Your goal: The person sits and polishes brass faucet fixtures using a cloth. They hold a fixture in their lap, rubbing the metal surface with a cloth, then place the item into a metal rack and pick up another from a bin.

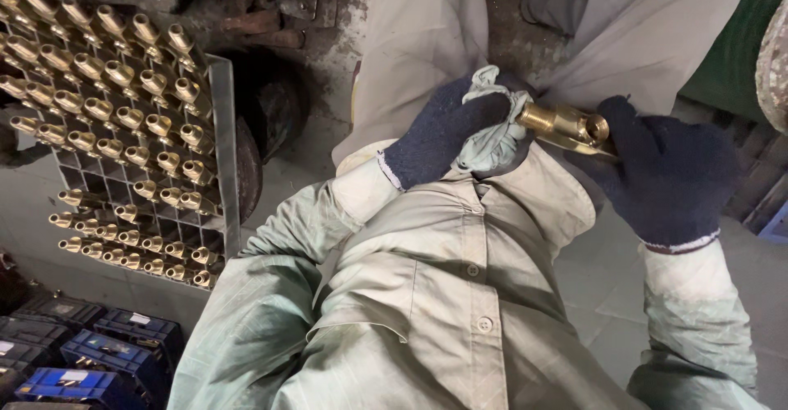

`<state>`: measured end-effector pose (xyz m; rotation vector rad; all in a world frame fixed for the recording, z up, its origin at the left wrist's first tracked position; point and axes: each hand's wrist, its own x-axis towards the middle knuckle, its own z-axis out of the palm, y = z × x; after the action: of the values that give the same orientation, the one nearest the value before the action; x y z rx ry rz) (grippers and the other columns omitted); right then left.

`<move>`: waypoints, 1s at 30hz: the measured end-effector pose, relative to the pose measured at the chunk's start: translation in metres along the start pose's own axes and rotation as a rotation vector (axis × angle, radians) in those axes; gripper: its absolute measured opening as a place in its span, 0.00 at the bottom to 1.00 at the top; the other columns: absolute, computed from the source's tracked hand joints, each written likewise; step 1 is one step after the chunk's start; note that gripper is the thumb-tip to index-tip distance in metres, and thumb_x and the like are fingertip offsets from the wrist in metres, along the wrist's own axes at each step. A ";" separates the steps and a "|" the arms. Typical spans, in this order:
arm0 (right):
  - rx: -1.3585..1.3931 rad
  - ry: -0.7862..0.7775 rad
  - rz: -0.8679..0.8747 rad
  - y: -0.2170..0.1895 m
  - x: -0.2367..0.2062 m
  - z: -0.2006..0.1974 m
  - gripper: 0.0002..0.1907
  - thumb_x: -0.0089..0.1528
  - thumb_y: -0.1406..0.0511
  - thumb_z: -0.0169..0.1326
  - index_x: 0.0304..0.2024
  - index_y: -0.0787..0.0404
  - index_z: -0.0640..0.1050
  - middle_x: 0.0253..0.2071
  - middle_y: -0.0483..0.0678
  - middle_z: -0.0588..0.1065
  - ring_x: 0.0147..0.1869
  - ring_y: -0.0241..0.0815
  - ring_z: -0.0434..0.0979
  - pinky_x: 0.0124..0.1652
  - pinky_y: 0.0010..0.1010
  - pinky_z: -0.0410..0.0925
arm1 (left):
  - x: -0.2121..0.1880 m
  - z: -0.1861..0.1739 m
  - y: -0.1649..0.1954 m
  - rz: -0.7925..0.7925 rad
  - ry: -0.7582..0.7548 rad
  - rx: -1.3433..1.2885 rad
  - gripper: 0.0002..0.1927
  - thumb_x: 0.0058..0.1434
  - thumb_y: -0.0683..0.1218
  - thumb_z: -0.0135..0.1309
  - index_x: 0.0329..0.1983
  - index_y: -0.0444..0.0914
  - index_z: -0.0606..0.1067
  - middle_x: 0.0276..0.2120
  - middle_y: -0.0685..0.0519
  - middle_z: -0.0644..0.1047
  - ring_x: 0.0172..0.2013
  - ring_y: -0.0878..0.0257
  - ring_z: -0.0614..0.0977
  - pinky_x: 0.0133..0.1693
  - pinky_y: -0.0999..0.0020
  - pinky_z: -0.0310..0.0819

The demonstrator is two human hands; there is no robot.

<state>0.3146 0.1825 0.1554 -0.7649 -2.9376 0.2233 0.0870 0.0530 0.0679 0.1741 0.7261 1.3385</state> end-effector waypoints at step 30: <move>-0.290 0.046 -0.109 0.178 0.108 0.161 0.20 0.65 0.42 0.56 0.43 0.47 0.77 0.31 0.39 0.74 0.35 0.38 0.74 0.45 0.34 0.61 | 0.224 -0.081 -0.006 -0.073 -0.028 -0.272 0.21 0.72 0.54 0.46 0.37 0.31 0.75 0.26 0.49 0.75 0.20 0.63 0.71 0.25 0.68 0.63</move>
<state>0.2852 0.3706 -0.0261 -0.6271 -2.9921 -0.2307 0.0568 0.2352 -0.0826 -0.0512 0.5158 1.3474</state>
